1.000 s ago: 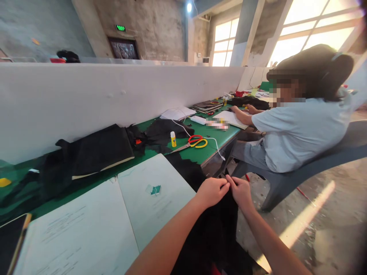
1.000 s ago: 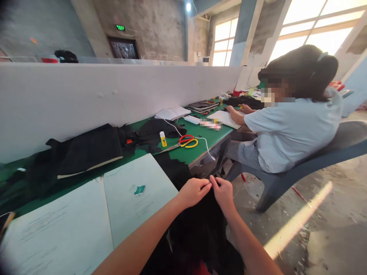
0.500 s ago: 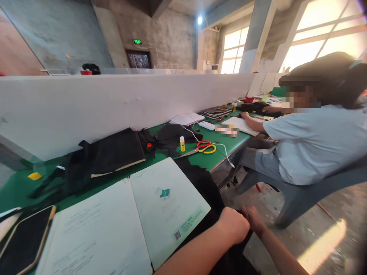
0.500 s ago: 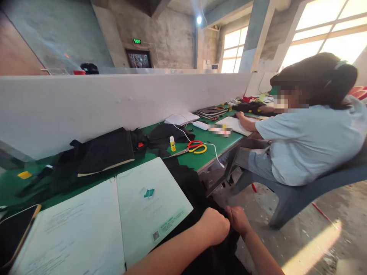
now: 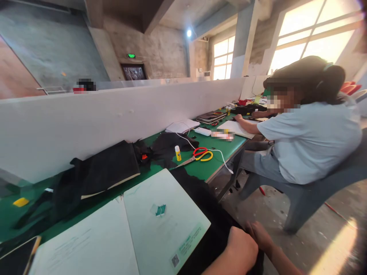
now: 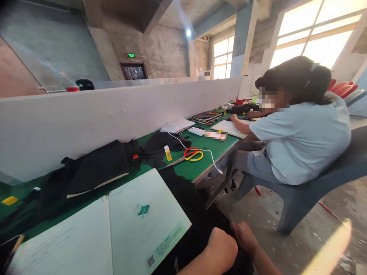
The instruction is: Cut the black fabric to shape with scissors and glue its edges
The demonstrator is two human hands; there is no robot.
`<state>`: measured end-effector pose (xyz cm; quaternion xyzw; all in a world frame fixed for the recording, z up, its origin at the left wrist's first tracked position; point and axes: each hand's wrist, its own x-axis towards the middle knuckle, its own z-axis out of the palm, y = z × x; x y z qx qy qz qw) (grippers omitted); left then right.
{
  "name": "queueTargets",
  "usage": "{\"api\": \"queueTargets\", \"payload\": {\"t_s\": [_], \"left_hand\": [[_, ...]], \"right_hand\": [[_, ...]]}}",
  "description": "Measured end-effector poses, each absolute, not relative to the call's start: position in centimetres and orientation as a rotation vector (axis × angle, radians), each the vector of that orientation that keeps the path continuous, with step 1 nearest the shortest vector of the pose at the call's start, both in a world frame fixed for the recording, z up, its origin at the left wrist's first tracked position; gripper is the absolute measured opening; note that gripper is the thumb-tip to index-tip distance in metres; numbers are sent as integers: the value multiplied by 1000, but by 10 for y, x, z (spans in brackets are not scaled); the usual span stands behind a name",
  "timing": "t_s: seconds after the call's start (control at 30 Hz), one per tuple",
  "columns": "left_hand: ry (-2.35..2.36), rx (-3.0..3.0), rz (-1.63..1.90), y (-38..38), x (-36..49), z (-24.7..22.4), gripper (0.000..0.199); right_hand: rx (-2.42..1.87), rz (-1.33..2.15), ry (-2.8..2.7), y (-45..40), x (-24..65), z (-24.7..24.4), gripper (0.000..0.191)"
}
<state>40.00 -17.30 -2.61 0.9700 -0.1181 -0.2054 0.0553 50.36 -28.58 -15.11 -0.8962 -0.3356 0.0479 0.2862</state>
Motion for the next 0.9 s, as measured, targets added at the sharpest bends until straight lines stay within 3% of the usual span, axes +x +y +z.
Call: {"api": "queueTargets", "payload": {"t_s": [0.33,0.57,0.9], "left_hand": [[159,2688,-386,-132,398,-7,37],[146,2689,-455,-160,409,-48,42],[67,2805,-499,-141,420,-95,30]], "right_hand": [[-2068,279,-577,-264,485,-100,40],[-1966,325,100,-254,479,-138,48],[-2223,211,-83,-205,506,-163,66]]}}
